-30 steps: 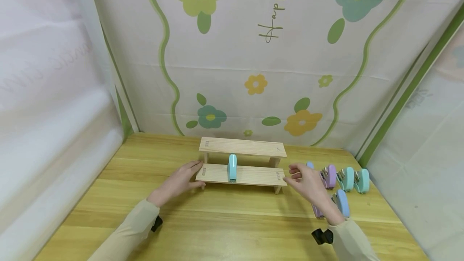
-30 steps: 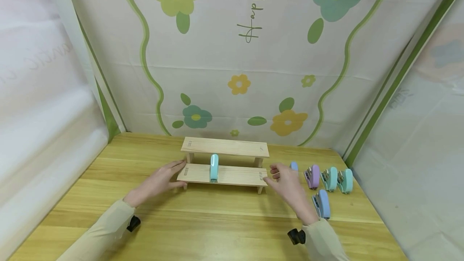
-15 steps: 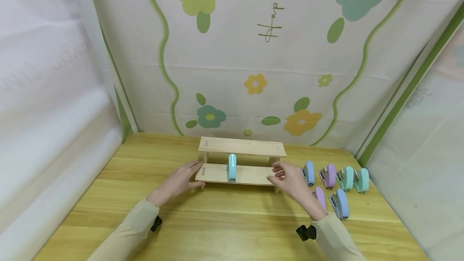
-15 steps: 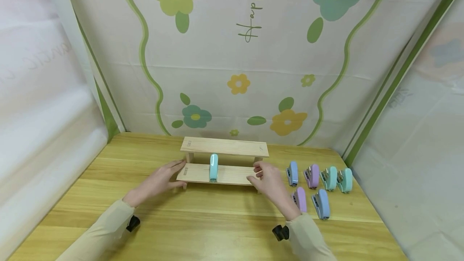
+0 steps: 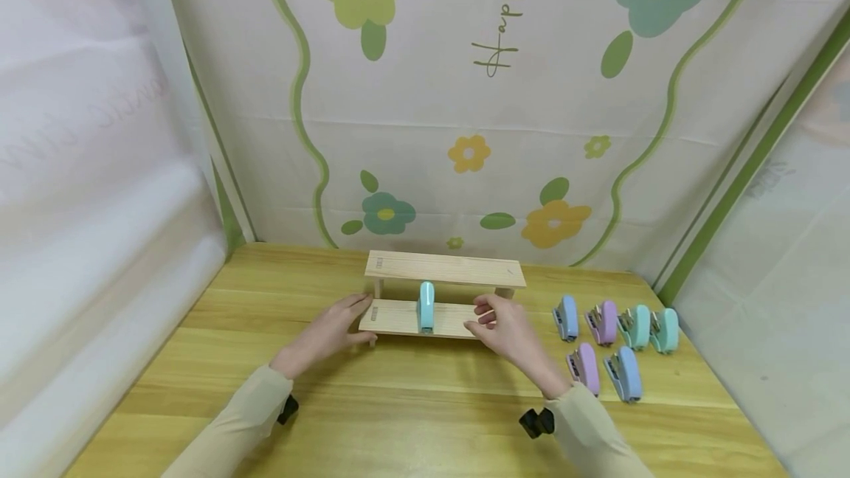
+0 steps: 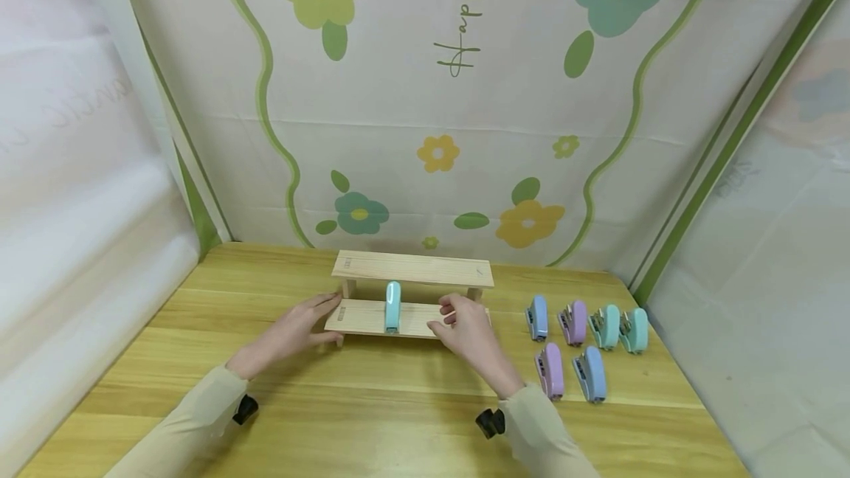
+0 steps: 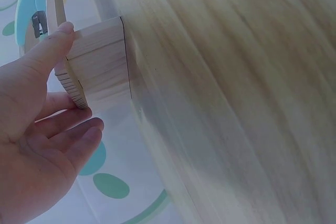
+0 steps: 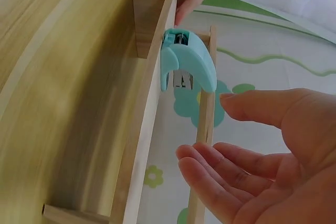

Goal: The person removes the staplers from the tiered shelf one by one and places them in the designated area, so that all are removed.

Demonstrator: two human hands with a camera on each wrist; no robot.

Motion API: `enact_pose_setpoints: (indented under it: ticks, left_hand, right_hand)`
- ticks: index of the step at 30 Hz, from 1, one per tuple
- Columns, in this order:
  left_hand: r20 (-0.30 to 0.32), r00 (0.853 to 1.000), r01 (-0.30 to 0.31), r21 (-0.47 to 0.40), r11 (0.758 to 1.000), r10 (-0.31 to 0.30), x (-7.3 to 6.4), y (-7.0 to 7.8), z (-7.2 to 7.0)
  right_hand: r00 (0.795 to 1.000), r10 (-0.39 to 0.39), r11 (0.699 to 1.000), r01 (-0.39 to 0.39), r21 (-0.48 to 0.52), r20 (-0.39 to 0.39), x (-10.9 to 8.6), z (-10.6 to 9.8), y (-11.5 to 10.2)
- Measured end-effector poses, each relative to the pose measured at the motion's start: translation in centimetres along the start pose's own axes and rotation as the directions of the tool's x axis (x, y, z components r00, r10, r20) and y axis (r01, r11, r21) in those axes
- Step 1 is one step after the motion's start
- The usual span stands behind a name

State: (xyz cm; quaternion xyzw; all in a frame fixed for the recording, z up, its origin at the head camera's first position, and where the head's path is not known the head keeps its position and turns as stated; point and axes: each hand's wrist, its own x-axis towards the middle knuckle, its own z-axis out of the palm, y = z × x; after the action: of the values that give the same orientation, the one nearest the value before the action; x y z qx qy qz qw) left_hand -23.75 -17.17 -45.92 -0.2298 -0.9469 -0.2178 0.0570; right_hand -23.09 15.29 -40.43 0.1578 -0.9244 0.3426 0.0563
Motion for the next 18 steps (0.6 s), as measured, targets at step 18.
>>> enact_pose_setpoints:
  ticks: [18]
  left_hand:
    - [-0.007, 1.0, -0.011, -0.001, 1.0, 0.011, 0.0, -0.1, 0.0]
  right_hand:
    - [0.998, -0.057, 0.997, 0.056, 0.059, 0.019, 0.9, 2.8, -1.8]
